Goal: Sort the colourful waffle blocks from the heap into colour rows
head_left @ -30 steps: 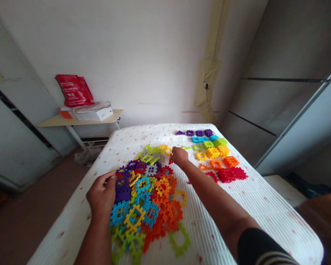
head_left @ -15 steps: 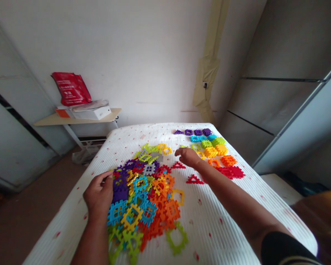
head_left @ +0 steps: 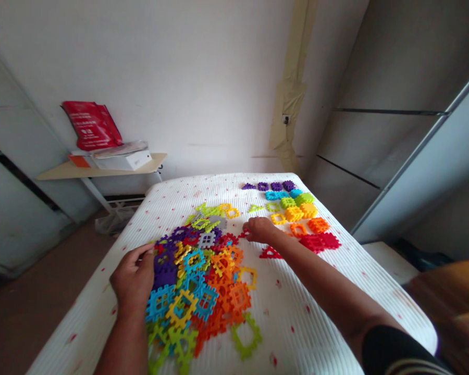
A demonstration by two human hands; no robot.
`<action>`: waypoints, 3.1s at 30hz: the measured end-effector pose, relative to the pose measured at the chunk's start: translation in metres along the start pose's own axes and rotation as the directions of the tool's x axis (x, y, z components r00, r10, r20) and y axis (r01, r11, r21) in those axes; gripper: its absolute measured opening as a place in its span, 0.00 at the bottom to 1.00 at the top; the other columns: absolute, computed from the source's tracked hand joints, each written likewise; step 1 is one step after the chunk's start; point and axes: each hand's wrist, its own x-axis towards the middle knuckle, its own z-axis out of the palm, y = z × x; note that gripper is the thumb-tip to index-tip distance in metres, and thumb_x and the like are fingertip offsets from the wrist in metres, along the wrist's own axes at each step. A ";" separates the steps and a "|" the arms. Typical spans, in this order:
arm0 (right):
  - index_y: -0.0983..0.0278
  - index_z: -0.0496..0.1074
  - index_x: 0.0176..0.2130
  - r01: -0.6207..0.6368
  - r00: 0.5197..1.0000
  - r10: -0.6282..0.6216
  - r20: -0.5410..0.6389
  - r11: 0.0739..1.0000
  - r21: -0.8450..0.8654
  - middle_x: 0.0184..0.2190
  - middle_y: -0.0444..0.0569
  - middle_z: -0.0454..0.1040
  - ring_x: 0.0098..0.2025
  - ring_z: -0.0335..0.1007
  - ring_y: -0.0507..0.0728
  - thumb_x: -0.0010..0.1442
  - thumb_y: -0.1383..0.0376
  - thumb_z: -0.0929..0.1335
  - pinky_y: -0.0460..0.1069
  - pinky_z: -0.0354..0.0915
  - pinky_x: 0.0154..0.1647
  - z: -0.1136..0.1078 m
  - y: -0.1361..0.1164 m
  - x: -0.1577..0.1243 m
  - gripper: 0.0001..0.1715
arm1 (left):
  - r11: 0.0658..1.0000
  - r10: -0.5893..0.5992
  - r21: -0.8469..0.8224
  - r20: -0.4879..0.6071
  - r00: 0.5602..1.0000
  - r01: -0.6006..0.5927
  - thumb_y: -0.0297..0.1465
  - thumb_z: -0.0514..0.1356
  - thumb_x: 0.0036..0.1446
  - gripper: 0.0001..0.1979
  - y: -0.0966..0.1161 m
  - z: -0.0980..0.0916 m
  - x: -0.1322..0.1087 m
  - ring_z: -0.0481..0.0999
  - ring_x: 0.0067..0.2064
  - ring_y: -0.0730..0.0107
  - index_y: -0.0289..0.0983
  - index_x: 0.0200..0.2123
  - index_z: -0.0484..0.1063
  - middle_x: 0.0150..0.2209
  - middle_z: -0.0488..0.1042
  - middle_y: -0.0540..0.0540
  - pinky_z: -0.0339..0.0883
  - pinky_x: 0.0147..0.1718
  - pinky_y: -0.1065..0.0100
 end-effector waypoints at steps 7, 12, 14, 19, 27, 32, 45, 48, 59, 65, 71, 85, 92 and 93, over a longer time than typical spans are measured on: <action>0.57 0.71 0.45 0.023 0.997 -0.021 -0.079 1.000 0.022 0.40 0.49 0.73 0.39 0.69 0.56 0.57 0.59 0.63 0.47 0.60 0.33 -0.021 0.013 -0.055 0.16 | 1.000 -0.010 -0.005 -0.004 1.000 0.010 0.36 0.57 0.48 0.14 0.002 0.001 -0.001 0.73 0.31 0.69 0.40 0.38 0.75 0.34 0.76 0.51 0.67 0.38 0.68; 0.59 0.72 0.41 -0.007 0.998 0.010 -0.067 0.999 0.034 0.35 0.49 0.73 0.37 0.69 0.56 0.57 0.60 0.63 0.46 0.58 0.31 -0.015 0.010 -0.097 0.13 | 1.000 0.000 -0.009 0.014 1.000 0.000 0.35 0.56 0.48 0.14 0.009 -0.001 -0.003 0.73 0.33 0.69 0.38 0.37 0.76 0.35 0.77 0.49 0.66 0.40 0.68; 0.59 0.72 0.41 -0.038 0.997 0.041 -0.071 0.999 0.037 0.36 0.49 0.73 0.38 0.69 0.56 0.56 0.63 0.64 0.46 0.58 0.32 -0.008 0.008 -0.102 0.12 | 1.000 0.008 0.005 0.019 1.000 -0.008 0.35 0.56 0.48 0.14 0.009 -0.001 -0.003 0.73 0.33 0.68 0.38 0.37 0.76 0.35 0.77 0.48 0.66 0.40 0.67; 0.59 0.71 0.41 -0.102 0.994 0.103 -0.035 0.994 0.028 0.36 0.50 0.73 0.39 0.69 0.58 0.55 0.65 0.64 0.46 0.60 0.32 0.000 0.002 -0.099 0.13 | 0.998 0.012 0.060 0.030 0.999 -0.014 0.36 0.57 0.47 0.14 0.002 0.000 -0.001 0.73 0.32 0.67 0.40 0.37 0.76 0.34 0.77 0.48 0.66 0.39 0.66; 0.60 0.71 0.42 -0.132 0.991 0.132 -0.003 0.991 0.025 0.36 0.52 0.73 0.39 0.69 0.57 0.55 0.62 0.64 0.47 0.60 0.33 0.005 0.000 -0.095 0.14 | 0.999 -0.021 0.027 0.030 0.999 0.020 0.36 0.57 0.47 0.15 0.007 0.000 -0.001 0.74 0.33 0.67 0.39 0.37 0.76 0.34 0.77 0.48 0.66 0.40 0.66; 0.60 0.70 0.43 -0.116 0.993 0.116 -0.021 0.993 0.001 0.36 0.51 0.73 0.38 0.70 0.58 0.53 0.62 0.64 0.47 0.60 0.33 0.009 0.000 -0.094 0.15 | 0.999 -0.043 0.008 0.032 0.999 0.043 0.35 0.57 0.47 0.15 0.008 -0.001 -0.002 0.74 0.33 0.67 0.38 0.38 0.76 0.34 0.77 0.48 0.67 0.40 0.66; 0.61 0.70 0.43 -0.058 0.998 0.059 0.007 0.995 -0.081 0.35 0.53 0.73 0.36 0.70 0.59 0.54 0.65 0.64 0.47 0.61 0.32 0.007 0.000 -0.087 0.16 | 1.000 -0.016 0.013 0.019 1.000 0.016 0.36 0.56 0.47 0.15 0.010 -0.002 -0.003 0.73 0.32 0.68 0.39 0.37 0.76 0.34 0.77 0.49 0.67 0.39 0.67; 0.62 0.70 0.43 -0.031 0.999 0.033 0.018 0.994 -0.100 0.35 0.53 0.73 0.36 0.70 0.59 0.54 0.64 0.64 0.47 0.61 0.31 0.006 0.001 -0.086 0.15 | 1.000 -0.027 -0.008 0.016 0.999 0.028 0.36 0.57 0.47 0.14 0.009 -0.002 -0.003 0.73 0.32 0.68 0.39 0.37 0.76 0.34 0.77 0.48 0.67 0.39 0.66; 0.59 0.71 0.41 0.116 0.992 -0.114 0.045 0.992 -0.041 0.35 0.50 0.72 0.38 0.70 0.58 0.52 0.67 0.64 0.47 0.61 0.32 0.001 0.006 -0.092 0.14 | 1.000 -0.024 0.000 0.021 1.000 0.024 0.36 0.56 0.47 0.14 0.009 -0.001 -0.003 0.74 0.35 0.66 0.38 0.37 0.76 0.35 0.77 0.48 0.67 0.41 0.66; 0.57 0.71 0.44 0.062 0.994 -0.058 0.091 0.997 -0.043 0.37 0.51 0.72 0.39 0.70 0.60 0.52 0.65 0.65 0.49 0.62 0.32 -0.008 0.001 -0.095 0.18 | 1.000 -0.014 0.000 0.020 1.000 0.014 0.37 0.56 0.48 0.14 0.007 -0.001 -0.002 0.74 0.34 0.66 0.40 0.36 0.75 0.34 0.77 0.49 0.66 0.41 0.65; 0.57 0.69 0.48 0.044 0.995 -0.039 -0.087 0.997 0.059 0.41 0.50 0.73 0.44 0.68 0.56 0.59 0.67 0.60 0.48 0.61 0.38 -0.034 -0.015 -0.083 0.19 | 0.999 -0.023 -0.023 0.017 1.000 0.024 0.36 0.56 0.48 0.13 0.012 -0.001 -0.004 0.74 0.34 0.68 0.40 0.37 0.75 0.34 0.77 0.49 0.67 0.41 0.67; 0.56 0.69 0.48 0.136 0.989 -0.142 0.037 0.980 0.147 0.41 0.49 0.75 0.40 0.72 0.59 0.59 0.64 0.60 0.51 0.68 0.33 -0.028 -0.066 0.001 0.18 | 0.997 -0.067 0.049 0.035 0.997 0.065 0.37 0.55 0.45 0.15 0.016 -0.004 -0.001 0.73 0.34 0.67 0.39 0.36 0.76 0.33 0.77 0.49 0.66 0.41 0.66; 0.60 0.68 0.48 0.147 0.988 -0.138 -0.066 0.975 0.164 0.39 0.51 0.74 0.37 0.72 0.57 0.62 0.61 0.59 0.48 0.67 0.31 -0.030 -0.060 -0.009 0.16 | 0.990 -0.130 0.065 0.061 0.990 0.126 0.36 0.58 0.43 0.15 0.020 -0.005 -0.001 0.73 0.33 0.67 0.40 0.36 0.76 0.30 0.76 0.51 0.65 0.40 0.67; 0.60 0.68 0.47 0.135 0.988 -0.121 -0.093 0.976 0.170 0.38 0.51 0.73 0.36 0.72 0.56 0.62 0.61 0.59 0.47 0.66 0.31 -0.031 -0.059 -0.012 0.16 | 0.989 -0.139 0.056 0.058 0.989 0.136 0.36 0.58 0.43 0.15 0.020 -0.005 -0.001 0.73 0.33 0.67 0.40 0.36 0.76 0.30 0.76 0.52 0.65 0.40 0.67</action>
